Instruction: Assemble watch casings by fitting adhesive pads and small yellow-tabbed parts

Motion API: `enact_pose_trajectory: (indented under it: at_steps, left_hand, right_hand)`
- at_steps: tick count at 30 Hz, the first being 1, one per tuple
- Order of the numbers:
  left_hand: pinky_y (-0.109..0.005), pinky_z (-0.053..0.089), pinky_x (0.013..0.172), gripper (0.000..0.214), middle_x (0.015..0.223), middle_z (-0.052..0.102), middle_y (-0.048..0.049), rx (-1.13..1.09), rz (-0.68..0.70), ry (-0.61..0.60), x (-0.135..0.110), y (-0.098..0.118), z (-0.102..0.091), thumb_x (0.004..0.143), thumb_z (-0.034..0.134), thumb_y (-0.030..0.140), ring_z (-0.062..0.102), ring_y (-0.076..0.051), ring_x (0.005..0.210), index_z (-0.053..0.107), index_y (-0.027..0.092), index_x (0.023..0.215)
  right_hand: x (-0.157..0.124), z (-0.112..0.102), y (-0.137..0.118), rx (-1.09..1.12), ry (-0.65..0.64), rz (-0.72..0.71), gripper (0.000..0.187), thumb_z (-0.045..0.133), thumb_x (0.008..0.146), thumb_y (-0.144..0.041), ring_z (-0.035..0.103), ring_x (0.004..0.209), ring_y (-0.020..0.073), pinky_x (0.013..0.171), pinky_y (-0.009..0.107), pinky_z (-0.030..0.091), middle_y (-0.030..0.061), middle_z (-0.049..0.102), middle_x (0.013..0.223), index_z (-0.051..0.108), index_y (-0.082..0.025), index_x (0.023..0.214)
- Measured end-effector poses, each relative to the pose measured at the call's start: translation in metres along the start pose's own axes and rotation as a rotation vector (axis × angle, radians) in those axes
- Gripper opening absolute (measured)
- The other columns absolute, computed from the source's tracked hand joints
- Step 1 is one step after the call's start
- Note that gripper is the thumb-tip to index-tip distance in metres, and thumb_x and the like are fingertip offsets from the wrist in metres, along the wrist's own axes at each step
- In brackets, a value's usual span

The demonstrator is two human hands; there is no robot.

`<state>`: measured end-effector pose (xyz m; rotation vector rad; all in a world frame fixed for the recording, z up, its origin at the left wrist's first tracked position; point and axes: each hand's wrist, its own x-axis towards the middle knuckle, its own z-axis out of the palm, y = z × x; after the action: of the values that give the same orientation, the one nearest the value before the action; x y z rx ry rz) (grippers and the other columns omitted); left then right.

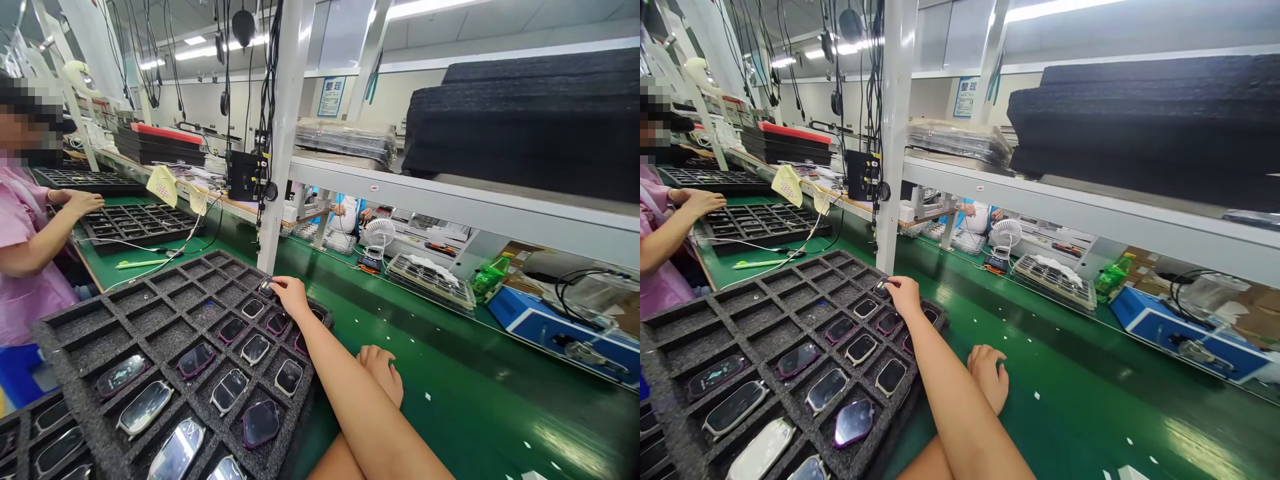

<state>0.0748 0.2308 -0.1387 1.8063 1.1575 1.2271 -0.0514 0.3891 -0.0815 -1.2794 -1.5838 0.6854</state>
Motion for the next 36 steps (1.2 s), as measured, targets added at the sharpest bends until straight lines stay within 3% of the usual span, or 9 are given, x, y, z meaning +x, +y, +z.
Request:
enact_pose_trajectory:
  at_steps: [9,16,23,27,32,36]
  left_hand:
    - [-0.040,0.041,0.088,0.027,0.093,0.063,-0.0062,0.004,0.008,-0.015,0.000,-0.002,0.002,0.070,0.051,0.006,0.052,-0.024,0.098,0.065,0.021,0.087]
    - [-0.040,0.041,0.088,0.026,0.093,0.063,-0.0058,0.011,0.002,-0.029,-0.001,0.001,0.000,0.070,0.051,0.006,0.053,-0.023,0.097,0.065,0.022,0.086]
    - [-0.038,0.042,0.087,0.025,0.093,0.063,-0.0056,0.020,0.002,-0.021,-0.001,-0.001,0.001,0.070,0.052,0.007,0.053,-0.023,0.097,0.065,0.022,0.085]
    - [-0.039,0.042,0.086,0.023,0.092,0.064,-0.0057,0.036,0.008,-0.008,0.001,-0.003,0.003,0.069,0.054,0.006,0.053,-0.023,0.097,0.065,0.021,0.083]
    - [-0.039,0.044,0.084,0.009,0.089,0.063,-0.0050,0.047,0.068,-0.035,0.006,-0.011,0.003,0.075,0.060,0.014,0.055,-0.021,0.093,0.064,0.018,0.082]
    - [-0.040,0.048,0.081,0.021,0.099,0.061,-0.0056,0.020,0.072,-0.007,0.010,-0.013,0.003,0.085,0.055,0.033,0.058,-0.019,0.090,0.060,0.015,0.095]
  right_hand:
    - [-0.003,0.000,-0.006,-0.172,0.006,-0.072,0.019,0.055,0.077,-0.016,0.060,0.088,0.0205,0.088,0.034,0.043,0.0054,0.067,0.086,0.073,-0.022,0.075]
    - [-0.005,0.000,-0.008,-0.261,0.068,-0.155,0.037,0.039,0.076,-0.003,0.052,0.098,0.0188,0.092,0.033,0.039,0.0069,0.059,0.101,0.069,-0.018,0.092]
    - [-0.010,0.004,-0.008,-0.335,-0.004,-0.241,0.035,0.042,0.069,0.001,0.053,0.085,0.0203,0.085,0.036,0.038,0.0022,0.065,0.079,0.068,-0.021,0.066]
    - [-0.016,-0.002,-0.016,-0.329,0.068,-0.317,0.036,0.038,0.075,-0.002,0.052,0.089,0.0204,0.085,0.035,0.038,0.0034,0.066,0.087,0.068,-0.021,0.081]
    - [-0.045,-0.035,-0.030,-0.331,0.165,-0.415,0.035,0.036,0.078,-0.005,0.053,0.090,0.0190,0.086,0.034,0.038,0.0036,0.066,0.086,0.066,-0.021,0.083]
    - [-0.101,-0.100,-0.034,-0.441,0.093,-0.610,0.030,0.043,0.079,-0.008,0.054,0.090,0.0187,0.089,0.036,0.038,0.0024,0.067,0.087,0.068,-0.024,0.088]
